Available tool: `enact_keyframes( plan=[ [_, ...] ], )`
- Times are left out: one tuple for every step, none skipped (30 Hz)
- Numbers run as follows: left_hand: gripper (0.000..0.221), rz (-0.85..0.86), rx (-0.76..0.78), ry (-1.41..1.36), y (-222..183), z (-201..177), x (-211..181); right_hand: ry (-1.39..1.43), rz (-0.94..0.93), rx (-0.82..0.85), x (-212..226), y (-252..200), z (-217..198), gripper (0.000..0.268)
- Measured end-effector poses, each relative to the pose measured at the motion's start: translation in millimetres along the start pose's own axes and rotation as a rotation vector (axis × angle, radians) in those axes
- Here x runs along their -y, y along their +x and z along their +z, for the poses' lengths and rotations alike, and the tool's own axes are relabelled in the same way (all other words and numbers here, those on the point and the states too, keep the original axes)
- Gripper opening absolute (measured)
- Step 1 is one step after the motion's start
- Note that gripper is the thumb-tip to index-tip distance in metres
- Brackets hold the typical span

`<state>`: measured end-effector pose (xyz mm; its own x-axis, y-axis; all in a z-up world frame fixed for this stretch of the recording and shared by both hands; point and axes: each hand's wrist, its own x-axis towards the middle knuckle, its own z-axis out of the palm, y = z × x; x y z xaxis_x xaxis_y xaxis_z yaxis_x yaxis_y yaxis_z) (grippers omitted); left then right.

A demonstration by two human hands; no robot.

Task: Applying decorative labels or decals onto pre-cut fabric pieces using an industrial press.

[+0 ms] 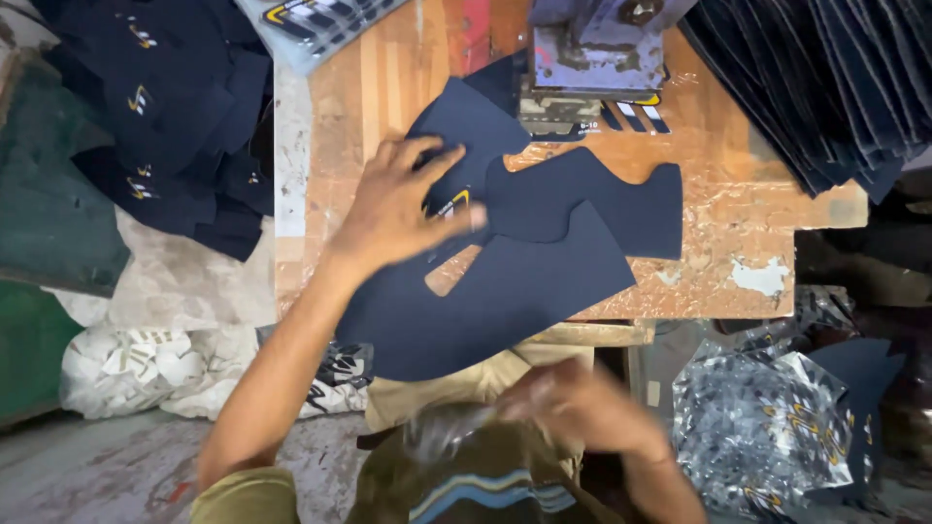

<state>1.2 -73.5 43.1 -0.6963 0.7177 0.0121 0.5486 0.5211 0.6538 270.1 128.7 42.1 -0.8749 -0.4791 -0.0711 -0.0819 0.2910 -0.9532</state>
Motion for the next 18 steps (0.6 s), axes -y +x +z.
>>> enact_keyframes(
  plan=[
    [0.066, 0.004, -0.005, 0.006, -16.9, 4.1, 2.7, -0.005, -0.007, -0.002, -8.4, -15.7, -16.5, 0.024],
    [0.087, 0.003, -0.157, 0.156, -33.2, 7.5, 4.9, -0.026, 0.186, -0.39, -16.0, -31.5, -33.9, 0.024],
    [0.118, 0.013, -0.316, 0.309, -45.1, 9.5, 8.7, -0.046, 0.373, -0.782, -25.8, -44.2, -53.4, 0.026],
    [0.118, 0.025, -0.327, 0.319, -62.2, 2.8, 37.4, -0.05, 0.356, -0.791, -28.5, -40.7, -71.4, 0.026],
    [0.12, -0.071, -0.411, 0.205, -84.6, -4.1, 66.0, -0.068, 0.416, -0.976, -30.7, -37.2, -87.4, 0.028],
    [0.124, -0.165, -0.494, 0.089, -107.5, -11.3, 95.2, -0.085, 0.473, -1.162, -32.9, -33.1, -102.7, 0.03],
    [0.124, -0.169, -0.506, 0.097, -135.9, -21.1, 131.5, -0.083, 0.46, -1.155, -49.7, -30.9, -107.2, 0.03],
    [0.097, -0.306, -0.542, -0.173, -165.2, -30.6, 167.9, -0.22, 0.298, -1.17, -66.9, -28.0, -111.3, 0.032],
    [0.071, -0.443, -0.571, -0.45, -197.1, -37.5, 203.2, -0.354, 0.135, -1.17, -84.6, -25.5, -115.9, 0.034],
    [0.071, -0.448, -0.586, -0.446, -218.4, -27.1, 241.7, -0.351, 0.123, -1.159, -84.6, -21.4, -114.9, 0.034],
    [0.065, -0.62, -0.756, -0.546, -237.1, -17.5, 280.9, -0.372, 0.14, -1.203, -83.8, -19.3, -112.2, 0.028],
    [0.06, -0.792, -0.927, -0.647, -255.6, -7.9, 320.0, -0.392, 0.157, -1.246, -83.0, -17.4, -109.8, 0.023],
    [0.06, -0.792, -0.928, -0.645, -247.6, -5.4, 318.0, -0.39, 0.156, -1.246, -84.4, -18.1, -109.2, 0.023],
    [0.051, -0.8, -0.822, -0.549, -239.3, -3.0, 315.9, -0.384, 0.201, -1.258, -85.8, -18.7, -108.9, 0.021],
    [0.045, -0.795, -0.715, -0.454, -224.5, -2.5, 316.5, -0.38, 0.242, -1.278, -87.2, -18.3, -109.6, 0.019],
    [0.045, -0.785, -0.715, -0.453, -172.1, -18.2, 283.7, -0.381, 0.238, -1.287, -87.1, -15.6, -110.2, 0.019],
    [0.047, -0.559, -0.713, -0.267, -128.5, -27.4, 240.7, -0.411, 0.3, -1.294, -85.5, -16.3, -110.2, 0.02],
    [0.049, -0.331, -0.699, -0.085, -92.4, -35.4, 191.2, -0.441, 0.363, -1.3, -83.7, -17.0, -109.3, 0.02]
  ],
)
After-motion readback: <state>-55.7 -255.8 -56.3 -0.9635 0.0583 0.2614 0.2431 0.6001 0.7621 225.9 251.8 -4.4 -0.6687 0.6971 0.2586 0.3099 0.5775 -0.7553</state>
